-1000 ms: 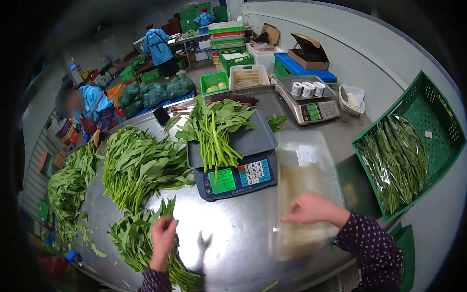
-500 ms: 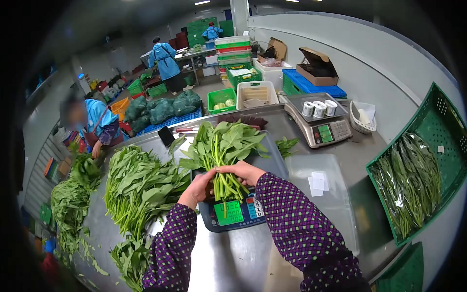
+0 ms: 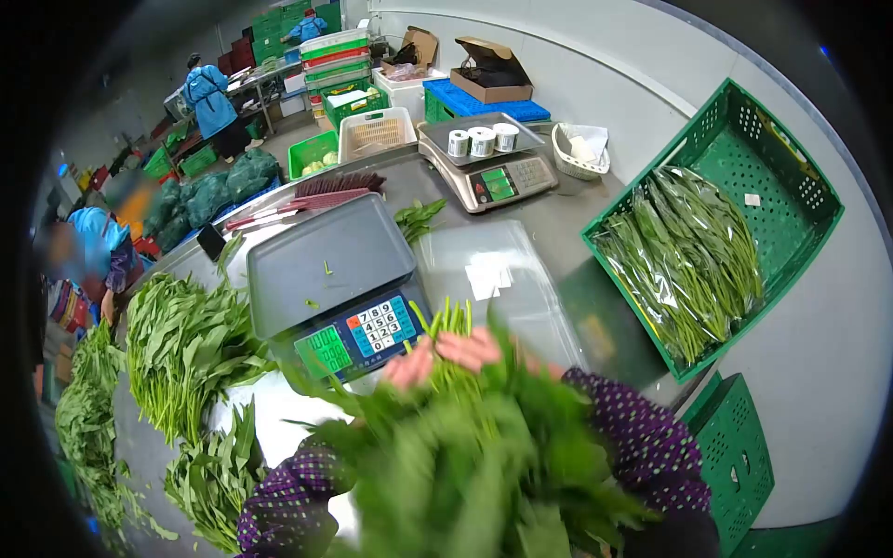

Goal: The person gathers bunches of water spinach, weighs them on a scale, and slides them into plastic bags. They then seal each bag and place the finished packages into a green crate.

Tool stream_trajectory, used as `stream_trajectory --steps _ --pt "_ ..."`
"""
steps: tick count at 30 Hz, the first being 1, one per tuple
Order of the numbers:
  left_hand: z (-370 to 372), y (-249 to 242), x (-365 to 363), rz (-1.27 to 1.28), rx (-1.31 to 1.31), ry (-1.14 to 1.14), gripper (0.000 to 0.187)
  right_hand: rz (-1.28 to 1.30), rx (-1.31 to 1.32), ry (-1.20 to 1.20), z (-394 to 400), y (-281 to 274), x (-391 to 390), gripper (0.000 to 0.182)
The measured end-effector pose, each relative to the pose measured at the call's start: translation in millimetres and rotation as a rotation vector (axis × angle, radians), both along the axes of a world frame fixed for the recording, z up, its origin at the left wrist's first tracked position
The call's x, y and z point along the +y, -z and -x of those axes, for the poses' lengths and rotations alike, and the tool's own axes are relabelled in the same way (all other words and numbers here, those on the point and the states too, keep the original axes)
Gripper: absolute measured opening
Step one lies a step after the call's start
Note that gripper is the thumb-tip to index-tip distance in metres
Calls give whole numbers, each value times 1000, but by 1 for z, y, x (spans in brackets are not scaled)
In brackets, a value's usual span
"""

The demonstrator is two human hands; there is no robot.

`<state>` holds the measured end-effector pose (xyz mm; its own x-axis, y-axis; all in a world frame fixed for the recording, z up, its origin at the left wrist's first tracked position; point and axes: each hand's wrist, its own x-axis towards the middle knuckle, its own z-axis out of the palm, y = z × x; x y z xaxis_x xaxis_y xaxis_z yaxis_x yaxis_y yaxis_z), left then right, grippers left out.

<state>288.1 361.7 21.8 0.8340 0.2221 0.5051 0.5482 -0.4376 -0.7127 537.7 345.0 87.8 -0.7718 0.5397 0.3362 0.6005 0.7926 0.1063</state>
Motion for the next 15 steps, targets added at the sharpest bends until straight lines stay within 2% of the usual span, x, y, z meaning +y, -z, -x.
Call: stream_trajectory --steps 1,2,3,6,7,8,9,11,14,15 --pt "2 -27 -28 698 -99 195 58 -53 -54 22 -1 24 -19 48" --pt "-1 -7 -49 482 129 78 64 -103 -107 46 -3 48 -38 50" --pt "-2 8 -62 567 181 96 63 -55 -110 71 -1 57 -55 51" --pt "-1 -15 -72 741 220 116 62 37 -66 91 -2 53 -73 53" --pt "0 -26 -74 796 212 117 62 50 -15 61 -6 26 -67 53" --pt "3 -30 -72 835 169 135 62 54 31 28 -11 7 -57 54" --pt "7 -34 -66 864 120 149 62 131 85 114 -15 6 -43 51" --pt "14 -37 -54 863 -72 178 57 207 399 211 -4 -1 -6 42" --pt "13 -36 -45 1171 -525 73 49 203 555 63 31 5 48 28" --pt "11 -37 -42 1332 -705 65 51 347 414 108 38 14 56 26"
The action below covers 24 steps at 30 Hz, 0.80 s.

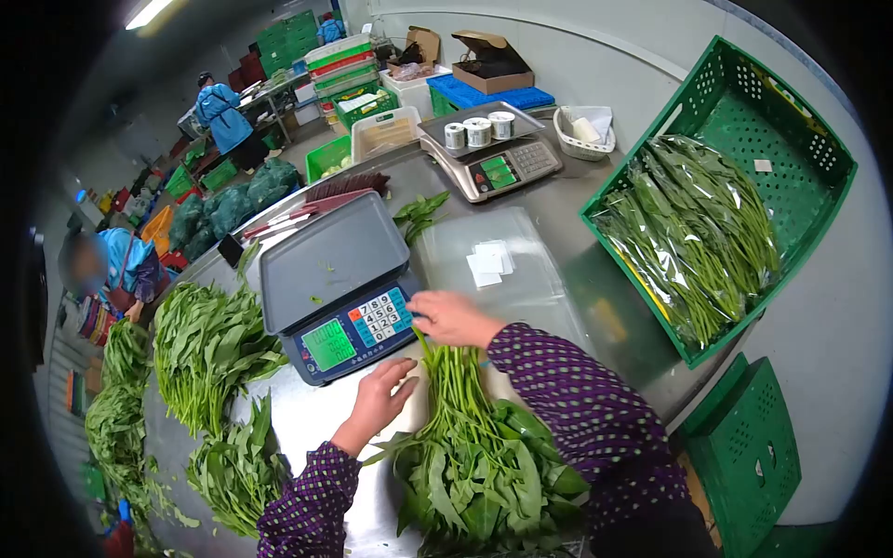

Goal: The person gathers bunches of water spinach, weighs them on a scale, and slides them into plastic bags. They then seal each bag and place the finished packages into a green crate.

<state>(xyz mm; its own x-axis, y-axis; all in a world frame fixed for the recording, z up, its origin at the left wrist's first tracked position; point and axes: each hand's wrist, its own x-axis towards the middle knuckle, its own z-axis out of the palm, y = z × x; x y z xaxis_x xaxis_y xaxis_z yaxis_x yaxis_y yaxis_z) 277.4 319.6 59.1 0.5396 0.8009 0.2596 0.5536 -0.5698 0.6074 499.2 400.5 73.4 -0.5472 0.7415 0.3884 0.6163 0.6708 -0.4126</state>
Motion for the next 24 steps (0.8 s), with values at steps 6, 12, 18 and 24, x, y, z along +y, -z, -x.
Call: stream_trajectory --steps 6,12,18,24 --pt "-8 27 -49 540 135 -94 85 230 -221 69 15 28 -31 32" --pt "-25 24 -63 555 83 -174 82 180 -195 0 37 29 -5 25" --pt "-26 42 -72 373 19 -304 49 325 -530 -102 17 33 -42 30" --pt "-26 15 -77 113 260 -333 48 -177 6 158 -18 5 -57 36"
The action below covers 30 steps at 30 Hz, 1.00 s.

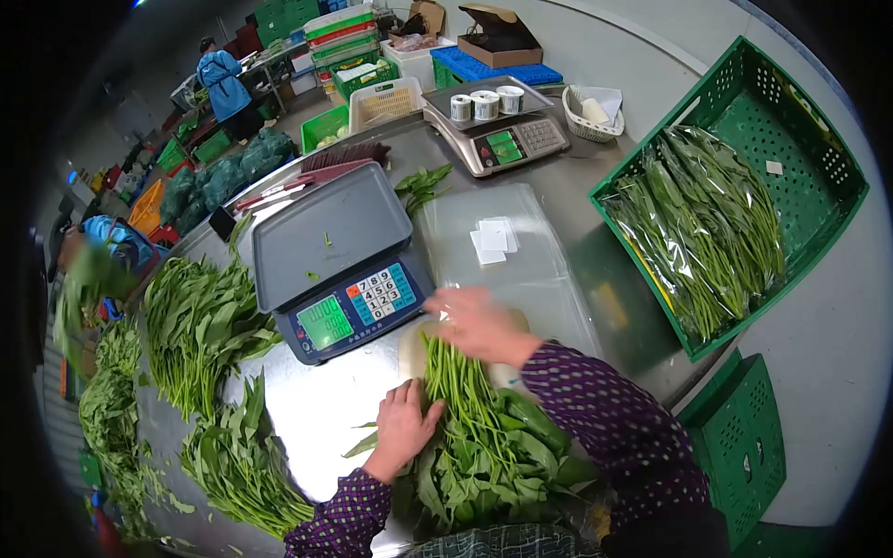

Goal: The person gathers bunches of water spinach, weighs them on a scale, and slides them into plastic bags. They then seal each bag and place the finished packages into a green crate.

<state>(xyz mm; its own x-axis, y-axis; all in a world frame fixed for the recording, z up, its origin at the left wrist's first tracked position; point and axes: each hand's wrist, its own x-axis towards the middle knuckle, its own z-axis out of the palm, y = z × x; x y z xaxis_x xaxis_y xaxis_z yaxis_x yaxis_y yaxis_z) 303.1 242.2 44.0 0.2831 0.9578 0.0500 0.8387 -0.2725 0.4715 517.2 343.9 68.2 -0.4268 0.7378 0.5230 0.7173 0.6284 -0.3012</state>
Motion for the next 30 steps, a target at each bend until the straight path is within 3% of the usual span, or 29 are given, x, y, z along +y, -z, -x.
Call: stream_trajectory --steps 1,3,5,6,9,10,13,14,15,16,17,19,21,23,25,28,29,30 --pt "4 -6 0 -54 86 18 49 39 168 90 -13 -10 -5 38" --pt "7 -6 -3 94 187 25 42 376 253 492 -41 -18 -38 37" --pt "0 -6 -9 276 298 66 37 962 380 477 -63 5 -63 39" --pt "-6 -4 -12 246 245 60 37 1264 439 463 -69 20 -75 40" --pt "-20 25 -12 356 -84 -205 37 658 817 567 -66 60 -103 41" --pt "-17 24 -15 402 -238 -234 40 484 982 630 -66 51 -106 40" --pt "10 59 -26 670 -634 -374 46 736 821 623 -80 73 -116 39" --pt "20 39 -25 756 -710 -433 50 1121 820 455 -77 43 -119 42" --pt "24 18 -32 686 -677 -505 48 1101 816 400 -73 44 -121 43" --pt "28 16 -37 418 -528 -558 47 1079 811 339 -67 47 -122 44" --pt "44 37 -38 -70 -161 -452 47 1050 804 275 -65 49 -121 46" --pt "75 64 -24 78 -49 -365 52 1245 868 211 -73 55 -111 47" --pt "70 30 -15 921 -690 -410 60 1489 1075 127 -85 57 -110 46" --pt "72 23 -12 1134 -872 -301 69 1494 1164 6 -93 68 -106 47" --pt "67 30 -12 1173 -887 -244 71 1503 1189 -34 -86 77 -109 50" --pt "44 92 -16 1292 -921 -220 86 1211 763 94 -50 64 -121 67" --pt "33 93 -24 1216 -995 -200 85 1097 634 144 -37 56 -127 71" --pt "21 94 -31 1139 -1066 -178 85 1139 666 163 -29 47 -134 74"
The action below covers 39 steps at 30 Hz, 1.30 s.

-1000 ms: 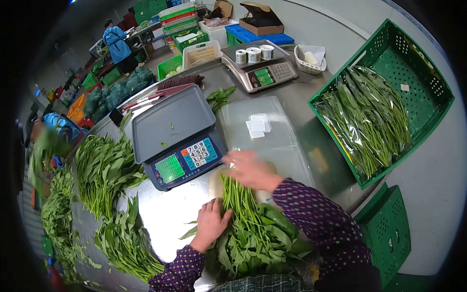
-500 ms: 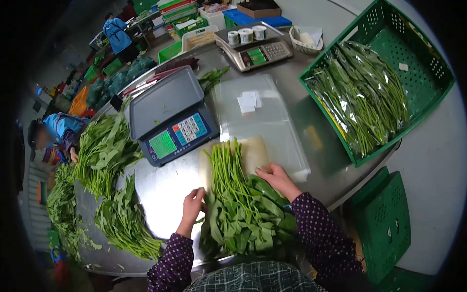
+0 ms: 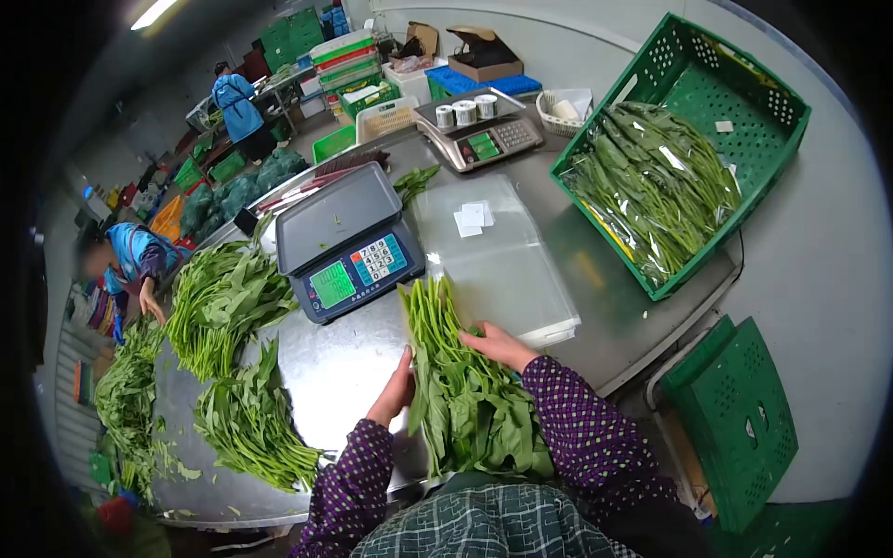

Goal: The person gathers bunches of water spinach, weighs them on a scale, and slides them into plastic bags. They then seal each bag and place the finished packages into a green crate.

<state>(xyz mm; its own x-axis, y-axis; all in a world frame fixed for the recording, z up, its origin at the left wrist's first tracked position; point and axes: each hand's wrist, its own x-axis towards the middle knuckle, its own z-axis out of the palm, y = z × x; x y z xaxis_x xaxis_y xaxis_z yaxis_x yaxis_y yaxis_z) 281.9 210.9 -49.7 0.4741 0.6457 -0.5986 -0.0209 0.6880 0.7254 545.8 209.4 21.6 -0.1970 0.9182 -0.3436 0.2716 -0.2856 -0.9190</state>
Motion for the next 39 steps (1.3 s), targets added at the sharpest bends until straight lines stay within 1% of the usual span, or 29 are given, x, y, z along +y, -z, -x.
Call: stream_trajectory --steps 1,2,3,4,5,6,7,8,9,11,12,14,15,16,18,19,21,22,23,25,26,27,28,29,32,35,36,38,39 --pt "-12 -17 -13 -131 -34 -85 83 42 25 16 9 -16 -8 77" --pt "-21 -52 -25 -194 109 -73 77 72 49 27 16 -29 -11 80" --pt "-27 -64 -30 -196 128 -47 72 48 5 77 24 -33 -15 90" --pt "-36 -39 -31 -332 115 -174 72 7 -17 121 34 -35 -18 93" --pt "-46 -76 -41 -417 116 -234 77 -31 -39 164 43 -38 -17 96" --pt "-56 -91 -43 -542 239 -235 89 -107 -9 149 50 -47 -16 97" --pt "-58 -103 -46 -682 362 -209 96 -169 20 134 55 -57 -16 98" --pt "-62 -120 -48 -720 436 -238 98 -191 -8 134 59 -66 -12 106" --pt "-66 -131 -50 -746 515 -258 100 -228 -131 123 60 -73 -13 110" --pt "-83 -112 -40 -877 550 -157 105 -274 -368 107 59 -110 -23 118" --pt "-91 -127 -51 -852 530 -97 104 -284 -430 131 52 -119 -30 120" --pt "-109 -159 -75 -798 491 23 102 -188 -430 126 21 -145 -47 116" --pt "-115 -169 -89 -830 478 26 98 -194 -404 134 2 -156 -63 113" --pt "-110 -176 -95 -844 232 108 80 -197 -382 142 -22 -161 -79 111" --pt "-97 -152 -82 -1151 463 209 75 -194 -462 210 -79 -126 -117 106" --pt "-93 -135 -70 -1305 577 251 72 -158 -473 277 -102 -101 -141 107" --pt "-91 -100 -42 -1620 838 314 64 -19 -679 366 -93 -101 -186 109" --pt "-95 -83 -29 -1780 973 337 59 77 -724 398 -90 -88 -203 107" --pt "-103 -67 -17 -1730 971 433 58 -44 -674 444 -96 -66 -220 107" --pt "-118 -44 -1 -1642 971 634 55 -83 -604 513 -87 -65 -236 111" --pt "-129 -44 3 -1675 971 551 42 -51 -620 508 -81 -62 -242 111" --pt "-140 -46 14 -1628 939 582 37 -24 -640 502 -80 -62 -241 112" --pt "-150 -49 26 -1575 904 611 33 71 -661 475 -76 -73 -239 111" --pt "-157 -50 33 -1512 868 645 28 -12 -799 399 -76 -71 -237 112" --pt "-154 -44 53 -1678 800 700 15 58 -802 328 -75 -82 -222 113" --pt "-156 -29 59 -1810 821 656 13 69 -809 324 -75 -74 -218 113" --pt "-154 -27 63 -1833 836 674 10 56 -797 332 -74 -74 -215 113" --pt "-157 -20 73 -1906 772 585 9 12 -767 337 -73 -70 -210 112" --pt "-157 -17 68 -1785 743 618 9 -82 -765 342 -72 -68 -212 112"
